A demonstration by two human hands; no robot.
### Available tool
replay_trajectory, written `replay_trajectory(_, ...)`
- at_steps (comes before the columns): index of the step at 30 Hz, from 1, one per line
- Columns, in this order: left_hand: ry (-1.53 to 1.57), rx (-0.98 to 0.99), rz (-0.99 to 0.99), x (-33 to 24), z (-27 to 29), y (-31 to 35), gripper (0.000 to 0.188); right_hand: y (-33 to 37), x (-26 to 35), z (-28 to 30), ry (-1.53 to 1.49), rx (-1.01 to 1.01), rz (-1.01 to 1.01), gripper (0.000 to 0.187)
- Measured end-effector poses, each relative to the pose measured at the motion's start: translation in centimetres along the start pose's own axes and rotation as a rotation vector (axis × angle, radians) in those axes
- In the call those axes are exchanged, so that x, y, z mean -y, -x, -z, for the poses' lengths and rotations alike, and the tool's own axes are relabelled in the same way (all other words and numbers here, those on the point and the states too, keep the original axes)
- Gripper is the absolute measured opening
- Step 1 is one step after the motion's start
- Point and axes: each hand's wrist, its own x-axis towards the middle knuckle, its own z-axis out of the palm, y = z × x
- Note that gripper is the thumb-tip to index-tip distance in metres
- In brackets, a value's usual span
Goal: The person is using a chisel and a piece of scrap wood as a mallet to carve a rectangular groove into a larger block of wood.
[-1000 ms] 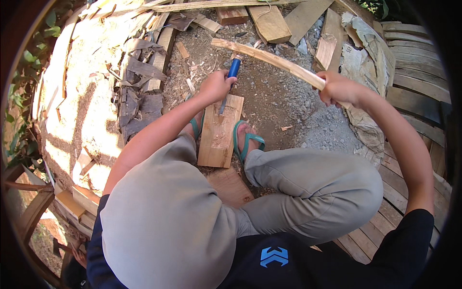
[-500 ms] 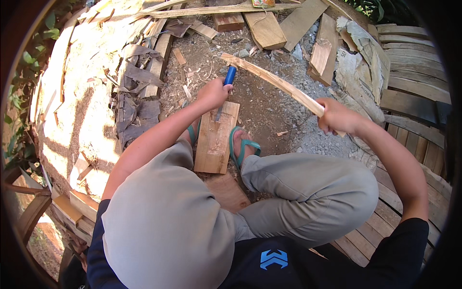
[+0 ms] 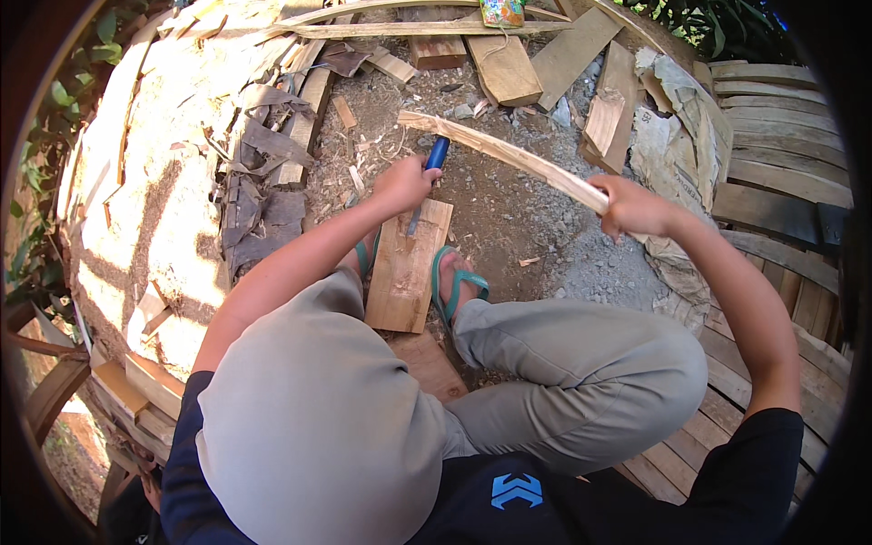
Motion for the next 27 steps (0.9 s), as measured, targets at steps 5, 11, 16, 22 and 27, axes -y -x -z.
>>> replay_trajectory(5,0.025,0.048,0.006,0.6,0.4,0.2,0.044,0.3,1.1,11.7,-0.178,-0.648,0.005,0.034)
replay_trajectory(11,0.019,0.063,-0.001,0.3,0.6,0.2,0.041,-4.3,-1.9,-1.3,-0.401,-0.921,0.116,0.036)
replay_trajectory(16,0.044,0.04,-0.01,-0.2,-0.4,0.1,0.036,-0.4,-3.3,0.2,-0.059,-0.094,-0.065,0.05)
replay_trajectory(22,0.148,0.031,-0.049,0.7,-0.4,-0.7,0.031,-1.6,-0.9,11.4,-0.391,-0.721,-0.003,0.031)
replay_trajectory(27,0.092,0.032,-0.021,2.2,-0.2,-0.5,0.034,-2.5,2.1,-2.0,-0.363,-0.523,0.003,0.045)
